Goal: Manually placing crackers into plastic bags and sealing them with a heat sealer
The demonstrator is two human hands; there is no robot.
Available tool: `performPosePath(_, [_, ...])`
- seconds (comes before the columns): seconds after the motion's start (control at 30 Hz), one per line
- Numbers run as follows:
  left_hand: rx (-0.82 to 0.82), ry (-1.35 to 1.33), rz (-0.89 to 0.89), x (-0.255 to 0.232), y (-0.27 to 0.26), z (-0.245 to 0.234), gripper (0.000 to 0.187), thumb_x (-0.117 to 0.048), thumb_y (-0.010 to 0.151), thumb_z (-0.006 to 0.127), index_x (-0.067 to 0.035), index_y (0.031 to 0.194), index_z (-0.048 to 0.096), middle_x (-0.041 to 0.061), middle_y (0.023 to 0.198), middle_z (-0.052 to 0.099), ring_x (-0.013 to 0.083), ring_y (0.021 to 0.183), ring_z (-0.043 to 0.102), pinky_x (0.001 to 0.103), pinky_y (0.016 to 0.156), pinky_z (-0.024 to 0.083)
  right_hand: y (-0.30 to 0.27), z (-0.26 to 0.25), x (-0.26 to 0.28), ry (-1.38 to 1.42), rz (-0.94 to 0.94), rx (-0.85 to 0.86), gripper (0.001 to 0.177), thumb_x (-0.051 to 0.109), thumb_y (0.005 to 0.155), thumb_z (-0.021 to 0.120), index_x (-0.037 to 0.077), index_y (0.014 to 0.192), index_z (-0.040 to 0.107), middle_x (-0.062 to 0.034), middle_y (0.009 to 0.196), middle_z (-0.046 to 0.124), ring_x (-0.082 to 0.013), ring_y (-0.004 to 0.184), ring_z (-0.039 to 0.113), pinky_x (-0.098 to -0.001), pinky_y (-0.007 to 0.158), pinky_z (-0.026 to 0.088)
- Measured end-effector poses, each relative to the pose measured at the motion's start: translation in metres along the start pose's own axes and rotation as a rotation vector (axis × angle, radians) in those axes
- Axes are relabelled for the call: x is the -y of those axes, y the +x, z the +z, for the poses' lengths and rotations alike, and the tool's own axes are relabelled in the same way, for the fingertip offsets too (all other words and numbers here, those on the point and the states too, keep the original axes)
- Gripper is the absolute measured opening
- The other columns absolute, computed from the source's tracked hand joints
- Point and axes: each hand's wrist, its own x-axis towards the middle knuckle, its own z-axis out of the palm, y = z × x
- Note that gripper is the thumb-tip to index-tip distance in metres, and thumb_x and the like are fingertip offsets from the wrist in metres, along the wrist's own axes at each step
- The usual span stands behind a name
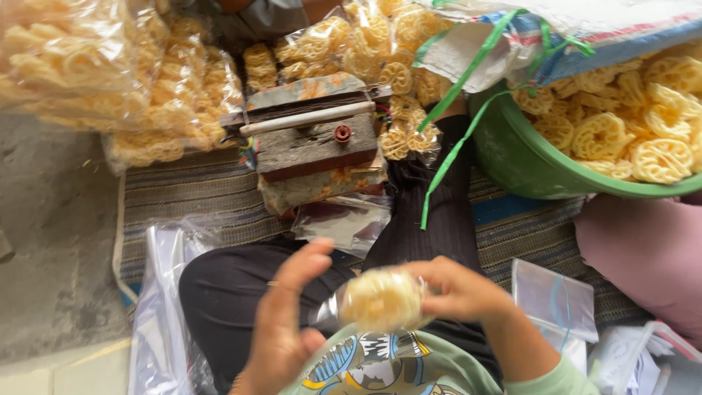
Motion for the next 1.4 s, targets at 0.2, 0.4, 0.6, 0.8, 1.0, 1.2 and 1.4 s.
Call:
performPosePath(0.2, [-0.291,1.116,-0.397,0.161,-0.097,-0.084,0.064,-0.041,0.085,0.070,-0.004,0.136,0.062,0.026,0.148,0.056,0.0416,0.135,0.054,0.051,0.106,0.045,-0.086,-0.165,-0.067,0.015,0.104,-0.615,0.037,0.006,0.079,0.076,-0.009,0.113,0.069,-0.0121,0.097,0.073,-0.0163,0.077,0.064,-0.0284,0.065,0.054])
performPosePath(0.4, [-0.283,1.297,-0.713,0.215,-0.152,-0.084,0.073,-0.058,0.088,0.058,-0.015,0.148,0.057,0.020,0.162,0.046,0.0522,0.147,0.036,0.068,0.097,0.046,-0.058,-0.195,0.078,0.550,-0.790,-1.213,0.138,0.043,0.059,0.082,0.012,0.171,0.007,-0.0165,0.166,0.038,-0.0294,0.118,0.075,-0.0451,0.102,0.052])
performPosePath(0.6, [-0.310,1.409,-0.549,0.225,-0.157,-0.081,0.041,-0.045,0.091,0.067,-0.025,0.125,0.073,-0.001,0.149,0.064,0.0405,0.150,0.047,0.059,0.102,0.048,-0.063,-0.158,-0.015,0.446,-0.577,-0.968,0.047,0.021,0.101,0.068,0.020,0.147,0.057,-0.0028,0.146,0.063,-0.0248,0.123,0.067,-0.0375,0.100,0.059])
performPosePath(0.8, [0.023,1.349,-0.663,0.204,-0.124,-0.069,0.034,-0.057,0.085,0.060,-0.041,0.112,0.073,-0.015,0.155,0.052,0.0365,0.160,0.031,0.082,0.106,0.024,-0.084,-0.083,-0.086,-0.125,0.094,-1.199,0.041,-0.002,0.090,0.059,-0.006,0.131,0.062,-0.0151,0.143,0.062,-0.0195,0.108,0.067,-0.0289,0.098,0.050])
performPosePath(1.0, [0.173,1.375,-0.484,0.193,-0.055,-0.022,0.046,-0.063,0.080,0.060,-0.034,0.114,0.073,-0.011,0.143,0.061,0.0265,0.142,0.048,0.077,0.098,0.023,-0.142,-0.058,-0.180,-0.554,0.337,-1.061,0.040,0.014,0.095,0.064,-0.008,0.061,0.067,-0.0044,0.116,0.078,-0.0132,0.073,0.063,-0.0239,0.060,0.046])
performPosePath(1.2, [0.602,0.863,-0.659,0.254,0.006,0.071,0.048,-0.041,0.099,0.059,-0.026,0.144,0.058,0.019,0.167,0.027,0.0427,0.155,0.022,0.083,0.108,0.017,-0.141,-0.032,-0.182,-0.605,0.525,-0.695,0.076,0.024,0.098,0.055,0.014,0.165,0.021,-0.0328,0.160,0.030,-0.0511,0.145,0.031,-0.0618,0.121,0.025])
performPosePath(1.4, [0.667,1.079,-0.965,0.365,-0.014,0.091,0.084,-0.059,0.095,0.049,-0.031,0.164,0.012,0.010,0.173,-0.012,0.0463,0.156,-0.008,0.082,0.109,0.008,-0.149,-0.015,-0.167,-0.647,0.737,-0.465,0.102,0.037,0.084,0.072,0.022,0.164,0.010,-0.0215,0.172,-0.003,-0.0379,0.157,0.013,-0.0483,0.118,0.028])
